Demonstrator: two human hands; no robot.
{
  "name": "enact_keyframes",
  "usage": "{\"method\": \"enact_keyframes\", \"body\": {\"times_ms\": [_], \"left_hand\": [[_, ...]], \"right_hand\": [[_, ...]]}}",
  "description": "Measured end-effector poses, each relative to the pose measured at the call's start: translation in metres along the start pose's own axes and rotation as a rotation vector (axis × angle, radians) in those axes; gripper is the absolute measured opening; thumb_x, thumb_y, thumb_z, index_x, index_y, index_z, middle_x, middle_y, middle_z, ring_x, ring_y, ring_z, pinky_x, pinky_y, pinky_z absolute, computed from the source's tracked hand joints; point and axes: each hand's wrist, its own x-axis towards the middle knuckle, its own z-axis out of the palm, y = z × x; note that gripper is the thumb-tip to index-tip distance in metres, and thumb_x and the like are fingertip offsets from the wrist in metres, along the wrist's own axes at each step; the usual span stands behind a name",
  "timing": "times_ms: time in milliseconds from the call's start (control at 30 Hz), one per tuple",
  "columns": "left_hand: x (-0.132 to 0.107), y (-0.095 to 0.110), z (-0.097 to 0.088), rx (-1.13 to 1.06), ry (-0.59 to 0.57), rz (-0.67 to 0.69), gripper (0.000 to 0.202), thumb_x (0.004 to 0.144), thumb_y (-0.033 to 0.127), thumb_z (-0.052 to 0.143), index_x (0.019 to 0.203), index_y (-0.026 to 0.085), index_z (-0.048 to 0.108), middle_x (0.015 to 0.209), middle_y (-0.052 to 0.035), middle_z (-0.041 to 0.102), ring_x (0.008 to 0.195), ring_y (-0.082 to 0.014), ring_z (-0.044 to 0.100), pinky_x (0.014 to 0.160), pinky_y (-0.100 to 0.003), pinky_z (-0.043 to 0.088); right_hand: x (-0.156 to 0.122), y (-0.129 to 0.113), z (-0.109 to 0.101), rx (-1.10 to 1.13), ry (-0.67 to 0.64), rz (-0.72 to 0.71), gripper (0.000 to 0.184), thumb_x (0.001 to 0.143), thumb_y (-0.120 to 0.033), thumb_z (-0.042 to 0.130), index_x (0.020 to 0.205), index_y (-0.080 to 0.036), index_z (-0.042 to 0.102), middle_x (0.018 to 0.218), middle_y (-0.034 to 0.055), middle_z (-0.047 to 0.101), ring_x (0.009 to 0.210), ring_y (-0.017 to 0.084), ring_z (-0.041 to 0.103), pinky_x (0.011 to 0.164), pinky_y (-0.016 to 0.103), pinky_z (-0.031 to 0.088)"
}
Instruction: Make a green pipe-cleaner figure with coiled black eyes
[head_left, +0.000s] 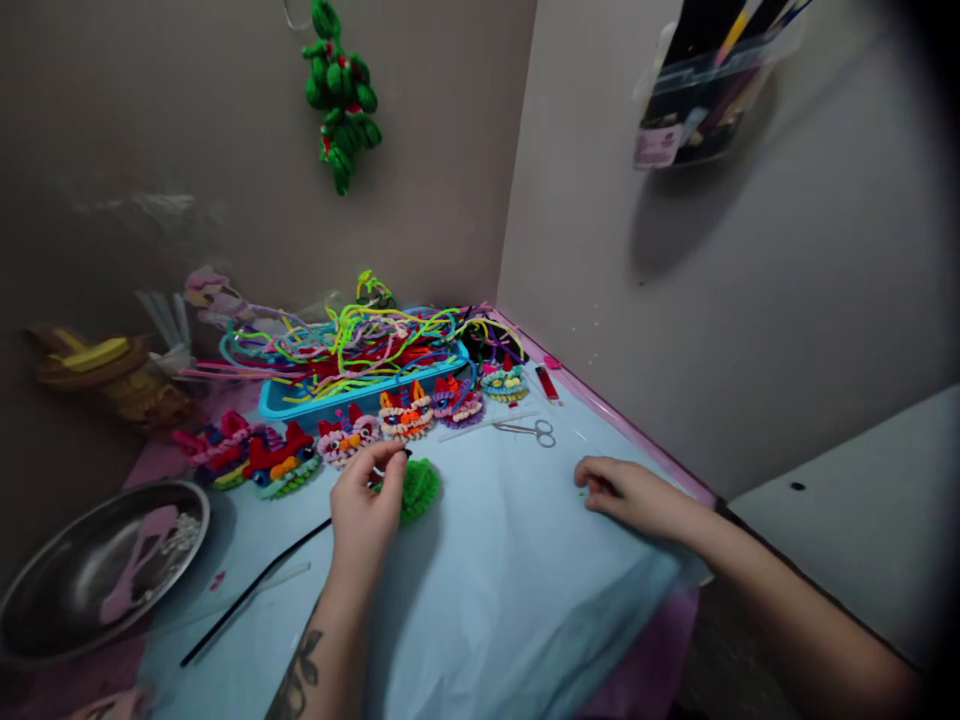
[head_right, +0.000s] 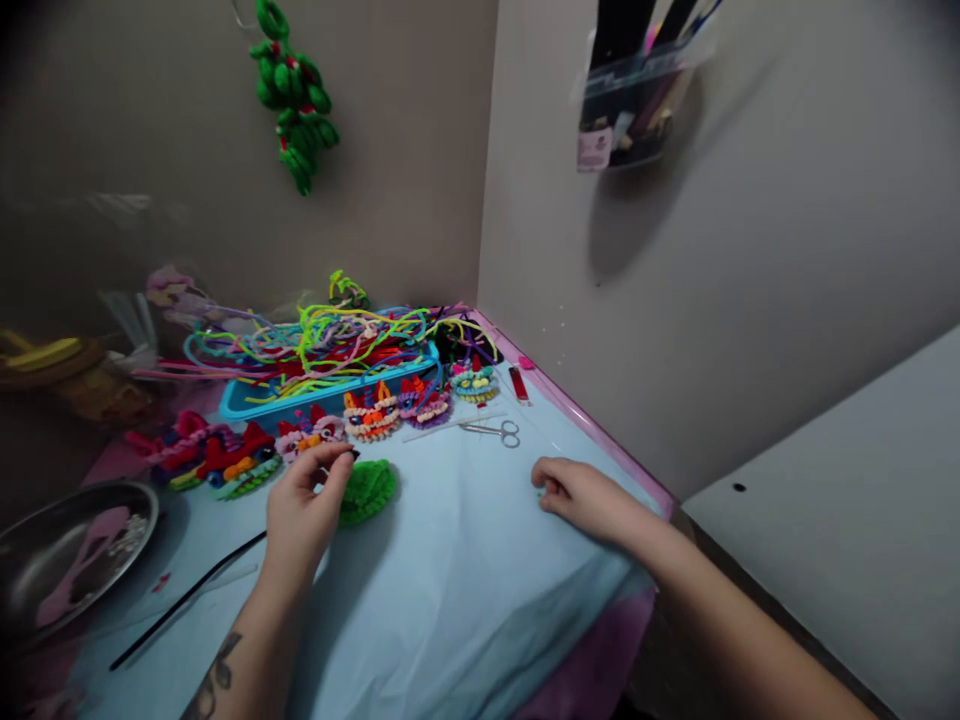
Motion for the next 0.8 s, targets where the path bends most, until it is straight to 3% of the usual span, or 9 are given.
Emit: {"method": "enact_keyframes", "body": {"times_ms": [167, 233, 300, 400, 500, 600, 667, 767, 800], "left_hand": [[0.0, -0.002, -0.001, -0.029, 0.037, 0.01, 0.02, 0.077, 0.034, 0.058, 0.084, 0.018, 0.067, 0.08, -0.0044, 0.068, 0.072, -0.0174, 0.059, 0.064, -0.027, 0.046], [0.0, -0.003, -0.002, -0.06, 0.042, -0.024, 0.021, 0.077, 0.034, 0.059, 0.086, 0.017, 0.068, 0.08, -0.0043, 0.068, 0.071, -0.017, 0.059, 0.062, -0.026, 0.045], [-0.001, -0.005, -0.001, -0.101, 0.033, -0.071, 0.022, 0.077, 0.036, 0.06, 0.086, 0.017, 0.068, 0.08, -0.0043, 0.068, 0.068, -0.0163, 0.058, 0.061, -0.026, 0.044], [-0.001, -0.01, 0.0, -0.189, 0.004, -0.15, 0.026, 0.076, 0.038, 0.062, 0.088, 0.016, 0.067, 0.08, -0.0045, 0.067, 0.066, -0.0154, 0.057, 0.061, -0.025, 0.044], [-0.001, -0.011, 0.001, -0.346, -0.008, -0.236, 0.028, 0.073, 0.039, 0.066, 0.088, 0.016, 0.067, 0.08, -0.0044, 0.067, 0.07, -0.0153, 0.058, 0.063, -0.025, 0.044], [-0.003, -0.005, 0.002, -0.536, -0.021, -0.339, 0.029, 0.068, 0.039, 0.071, 0.085, 0.016, 0.066, 0.075, -0.0021, 0.064, 0.067, -0.0129, 0.056, 0.06, -0.022, 0.043], [-0.005, 0.002, 0.002, -0.629, -0.058, -0.42, 0.03, 0.067, 0.04, 0.073, 0.083, 0.016, 0.065, 0.067, 0.0008, 0.059, 0.057, -0.0094, 0.049, 0.052, -0.02, 0.037], [-0.01, 0.012, 0.003, -0.732, -0.131, -0.517, 0.03, 0.068, 0.042, 0.073, 0.082, 0.016, 0.063, 0.058, 0.0045, 0.049, 0.048, -0.0058, 0.039, 0.046, -0.018, 0.029], [-0.011, 0.014, 0.003, -0.738, -0.146, -0.528, 0.03, 0.068, 0.041, 0.073, 0.082, 0.016, 0.063, 0.057, 0.0047, 0.049, 0.047, -0.0056, 0.038, 0.045, -0.018, 0.029]], "right_hand": [[0.017, -0.01, 0.001, 0.002, -0.053, -0.062, 0.013, 0.068, -0.01, 0.051, 0.06, -0.019, 0.053, 0.065, 0.0015, 0.057, 0.062, 0.016, 0.05, 0.059, 0.027, 0.037], [0.036, -0.015, -0.008, 0.107, -0.118, -0.126, 0.011, 0.066, -0.011, 0.054, 0.058, -0.019, 0.053, 0.06, 0.0003, 0.056, 0.059, 0.015, 0.05, 0.056, 0.026, 0.037], [0.063, -0.021, -0.017, 0.276, -0.086, -0.178, 0.007, 0.07, -0.02, 0.056, 0.063, -0.02, 0.056, 0.06, 0.0006, 0.058, 0.059, 0.017, 0.053, 0.056, 0.027, 0.04], [0.107, -0.034, -0.024, 0.405, 0.219, -0.181, 0.021, 0.079, -0.032, 0.049, 0.092, -0.019, 0.06, 0.094, 0.0095, 0.065, 0.092, 0.024, 0.06, 0.078, 0.038, 0.047], [0.132, -0.056, -0.017, 0.317, 0.592, -0.24, 0.038, 0.072, -0.028, 0.06, 0.108, -0.018, 0.058, 0.129, 0.0137, 0.051, 0.124, 0.029, 0.042, 0.101, 0.047, 0.032], [0.132, -0.085, 0.002, 0.273, 0.593, -0.393, 0.011, 0.077, -0.029, 0.06, 0.075, -0.019, 0.062, 0.12, 0.0111, 0.058, 0.116, 0.027, 0.049, 0.098, 0.046, 0.035], [0.125, -0.103, 0.017, 0.273, 0.552, -0.468, 0.025, 0.078, -0.031, 0.062, 0.057, -0.019, 0.054, 0.104, 0.0092, 0.064, 0.105, 0.026, 0.055, 0.093, 0.044, 0.039], [0.113, -0.12, 0.036, 0.36, 0.516, -0.525, 0.004, 0.082, -0.022, 0.058, 0.084, -0.02, 0.06, 0.098, 0.0077, 0.064, 0.095, 0.022, 0.059, 0.083, 0.038, 0.046], [0.109, -0.123, 0.04, 0.38, 0.496, -0.549, 0.011, 0.083, -0.02, 0.056, 0.093, -0.021, 0.06, 0.096, 0.0069, 0.064, 0.092, 0.021, 0.059, 0.08, 0.035, 0.047]]}}
